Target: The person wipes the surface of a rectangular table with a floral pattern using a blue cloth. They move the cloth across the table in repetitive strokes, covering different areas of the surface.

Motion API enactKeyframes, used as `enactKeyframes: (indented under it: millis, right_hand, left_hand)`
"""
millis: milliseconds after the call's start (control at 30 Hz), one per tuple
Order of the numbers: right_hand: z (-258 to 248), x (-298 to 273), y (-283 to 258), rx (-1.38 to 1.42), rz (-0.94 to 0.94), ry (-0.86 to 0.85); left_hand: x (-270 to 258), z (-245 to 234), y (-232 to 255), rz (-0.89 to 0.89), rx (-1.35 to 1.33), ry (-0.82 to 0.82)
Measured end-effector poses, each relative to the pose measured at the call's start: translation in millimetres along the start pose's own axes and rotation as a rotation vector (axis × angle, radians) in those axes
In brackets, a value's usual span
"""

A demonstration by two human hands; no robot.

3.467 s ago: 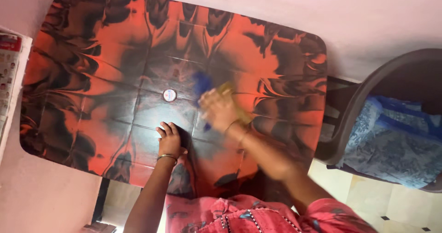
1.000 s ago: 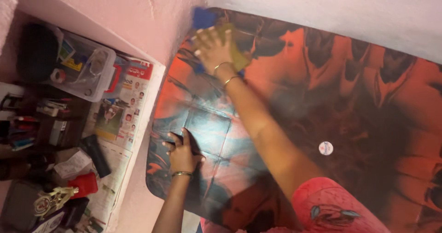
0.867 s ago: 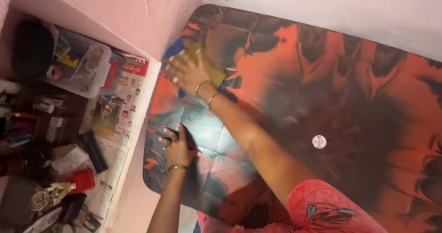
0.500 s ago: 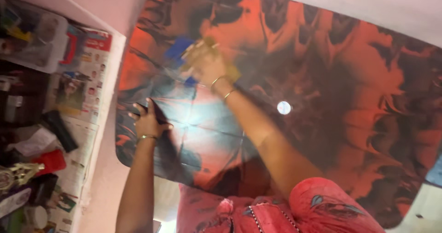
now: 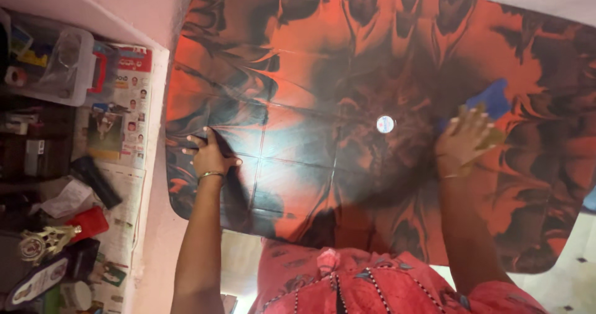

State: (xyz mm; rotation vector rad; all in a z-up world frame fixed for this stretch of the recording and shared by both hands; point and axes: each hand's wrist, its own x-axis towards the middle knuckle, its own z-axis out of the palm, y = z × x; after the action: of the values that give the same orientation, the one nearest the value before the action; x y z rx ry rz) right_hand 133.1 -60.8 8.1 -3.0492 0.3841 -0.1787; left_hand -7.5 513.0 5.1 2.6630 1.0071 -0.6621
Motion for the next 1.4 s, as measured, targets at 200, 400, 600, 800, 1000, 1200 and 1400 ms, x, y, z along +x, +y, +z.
enactKeyframes:
  millis: [200,400,600,800,1000,1200,1400]
  right_hand:
    - [15.6,-140.0,-126.0,0.076,-0.563,-0.020]
    - [39.4,-204.8,-257.6,0.327,-1.176,-0.248]
    - [40.3,-54.3,-196.6,0.088,-0.898,-0.193]
    - [6.5,-3.5,23.6,0.020,-0.325,-0.134]
    - [1.1,-102.9,143.0,0.052,-0.226,-0.110]
    - [-39.0,-190.7,153.8,0.018,-0.559,-0.365]
    - [-125.1,-132.9,133.2,0.861,-0.698,-0.289]
  left_hand:
    - [0.0,7.3,-4.3,-0.017,-0.011,-0.023]
    - [2.3,13.6,-13.1,0.004,-0.103,-0.019]
    - [4.5,20.0,-17.6,0.011,-0.126,0.010]
    - [1.2,35.7,-28.3,-0.009,-0.127,0.084]
    - [-57.2,96.4,-25.1,0.007,-0.294,0.507]
    - [-156.6,175.2,44.9,0.090,-0.480,0.697]
    - [-220.3,197.4,162.3,0.297,-0.759,0.642]
